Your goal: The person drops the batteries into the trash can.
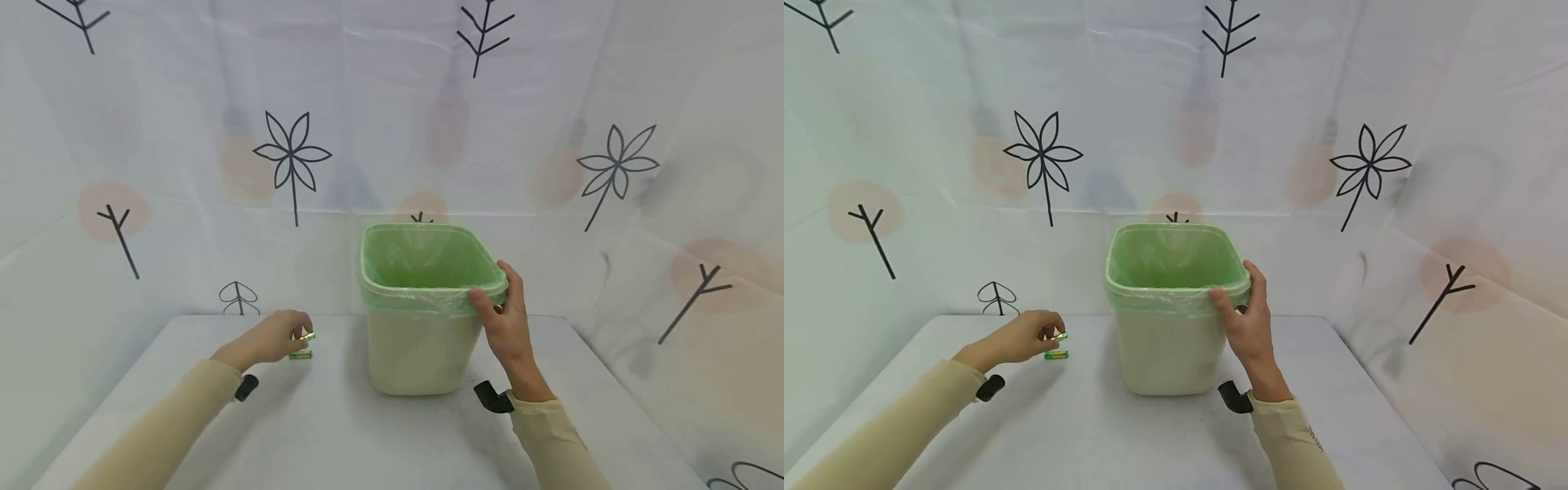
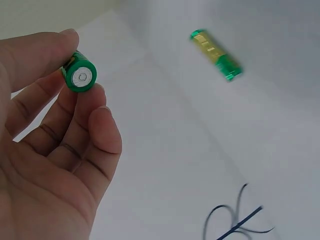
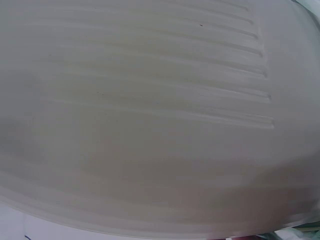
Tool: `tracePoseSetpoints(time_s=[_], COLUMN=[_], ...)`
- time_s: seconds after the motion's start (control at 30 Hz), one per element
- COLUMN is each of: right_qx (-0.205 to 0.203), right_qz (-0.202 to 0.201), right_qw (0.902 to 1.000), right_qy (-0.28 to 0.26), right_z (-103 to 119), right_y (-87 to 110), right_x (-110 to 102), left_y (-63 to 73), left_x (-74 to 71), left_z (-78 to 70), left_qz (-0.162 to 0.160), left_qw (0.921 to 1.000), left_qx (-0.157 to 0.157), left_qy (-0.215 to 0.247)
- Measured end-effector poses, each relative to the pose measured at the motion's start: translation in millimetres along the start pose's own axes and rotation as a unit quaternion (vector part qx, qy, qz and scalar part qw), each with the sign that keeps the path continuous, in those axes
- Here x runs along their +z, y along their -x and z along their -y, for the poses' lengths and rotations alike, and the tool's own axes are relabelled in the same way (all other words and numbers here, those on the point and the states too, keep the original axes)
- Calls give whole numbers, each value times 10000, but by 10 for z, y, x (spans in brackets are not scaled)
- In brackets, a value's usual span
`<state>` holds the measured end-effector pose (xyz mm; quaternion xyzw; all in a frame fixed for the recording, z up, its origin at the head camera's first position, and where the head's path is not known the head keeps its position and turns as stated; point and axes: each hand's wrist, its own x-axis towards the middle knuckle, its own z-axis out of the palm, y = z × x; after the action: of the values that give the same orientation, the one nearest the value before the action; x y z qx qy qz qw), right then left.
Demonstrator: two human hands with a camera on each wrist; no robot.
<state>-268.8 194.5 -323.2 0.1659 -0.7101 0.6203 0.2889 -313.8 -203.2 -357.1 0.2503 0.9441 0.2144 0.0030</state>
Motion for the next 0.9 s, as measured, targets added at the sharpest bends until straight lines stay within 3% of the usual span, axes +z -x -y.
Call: tracePoseSetpoints(time_s=[0.37,0.57,0.73,0.9], right_qx=[38,59,58,54], right_qz=[16,7,12,-2], right_qw=[10000,9999,10000,10000], right_qy=[91,126,50,14], right_z=[-11,-12,-3,1], right_y=[-1,-1,2,-1], right_x=[-8,-9,-4,0], left_y=[-217,-363,-490,-645], left_x=[-650,-955,-1132,-1196], left_z=[-433,-746,-959,-1116], left_qz=[-509,-836,-1091,-1160], left_qw=[9980,9932,9889,9876], left_qx=[340,787,997,1060], left_qy=[-149,-213,-115,61])
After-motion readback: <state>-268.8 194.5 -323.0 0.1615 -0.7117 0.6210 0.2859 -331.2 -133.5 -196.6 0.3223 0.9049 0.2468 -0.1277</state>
